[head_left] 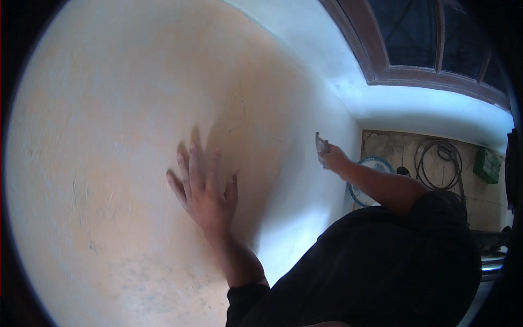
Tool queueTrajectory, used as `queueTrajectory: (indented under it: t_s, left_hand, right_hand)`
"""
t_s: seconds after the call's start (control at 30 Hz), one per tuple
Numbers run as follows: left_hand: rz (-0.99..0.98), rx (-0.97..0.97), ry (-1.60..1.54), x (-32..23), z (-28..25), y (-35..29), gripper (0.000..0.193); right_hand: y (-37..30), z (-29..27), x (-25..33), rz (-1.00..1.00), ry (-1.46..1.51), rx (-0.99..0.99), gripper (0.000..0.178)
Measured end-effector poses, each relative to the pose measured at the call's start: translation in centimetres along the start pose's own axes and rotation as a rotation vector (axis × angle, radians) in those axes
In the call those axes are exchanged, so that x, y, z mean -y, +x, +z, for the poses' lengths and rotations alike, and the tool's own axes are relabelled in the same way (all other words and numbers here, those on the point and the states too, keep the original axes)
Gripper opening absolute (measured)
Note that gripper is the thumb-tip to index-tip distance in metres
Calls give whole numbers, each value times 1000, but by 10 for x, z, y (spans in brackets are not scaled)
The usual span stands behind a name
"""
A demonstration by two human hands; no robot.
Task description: The person sands and scrapes a wall to prepare it for painting, using sandpaper and a scraper.
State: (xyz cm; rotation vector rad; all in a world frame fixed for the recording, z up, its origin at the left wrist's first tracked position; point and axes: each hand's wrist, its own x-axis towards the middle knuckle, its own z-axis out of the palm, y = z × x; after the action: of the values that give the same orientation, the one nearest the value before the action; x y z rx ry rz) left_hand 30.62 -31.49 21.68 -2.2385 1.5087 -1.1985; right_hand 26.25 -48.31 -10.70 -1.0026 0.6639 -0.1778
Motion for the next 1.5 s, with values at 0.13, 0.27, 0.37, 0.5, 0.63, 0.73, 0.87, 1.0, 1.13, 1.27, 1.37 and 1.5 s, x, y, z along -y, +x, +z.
queueTrajectory:
  t_s: [0.13, 0.27, 0.37, 0.5, 0.63, 0.73, 0.87, 1.0, 1.13, 1.27, 1.37, 1.5]
  left_hand:
    - [-8, 165, 213, -13, 6, -6, 42]
    - [-18, 115, 171, -8, 12, -12, 47]
    - [-73, 190, 214, -16, 14, -8, 38]
    - [-86, 216, 244, -19, 17, -6, 35]
    - [-58, 184, 276, -17, 24, -10, 41]
    - [-81, 190, 298, -17, 20, -17, 40]
    - [-50, 142, 325, -12, 18, -23, 42]
    - [-66, 156, 336, -16, 30, -18, 44]
    - [-55, 180, 374, -18, 20, -22, 44]
    - [-94, 133, 275, -15, 23, -20, 39]
    - [-78, 178, 302, -15, 27, -19, 40]
    - [-67, 183, 322, -21, 26, -20, 40]
  right_hand:
    - [0, 35, 23, -121, -179, 68, 57]
    - [10, 84, 20, -233, -201, -190, 86]
    - [113, 69, 2, -67, 50, -344, 86]
    - [180, -28, 77, 105, 608, -205, 91]
    - [159, 13, 49, -84, 386, -345, 74]
    - [116, 53, 32, -285, 92, -371, 72]
    - [163, 2, 70, -104, 406, -309, 79]
    - [201, -18, 69, -67, 596, -281, 72]
    - [167, 17, 97, -268, 197, -434, 68]
    - [226, -56, 97, -141, 456, -427, 69]
    - [233, -42, 82, -7, 348, -572, 63]
    - [202, -24, 88, -308, 118, -666, 55]
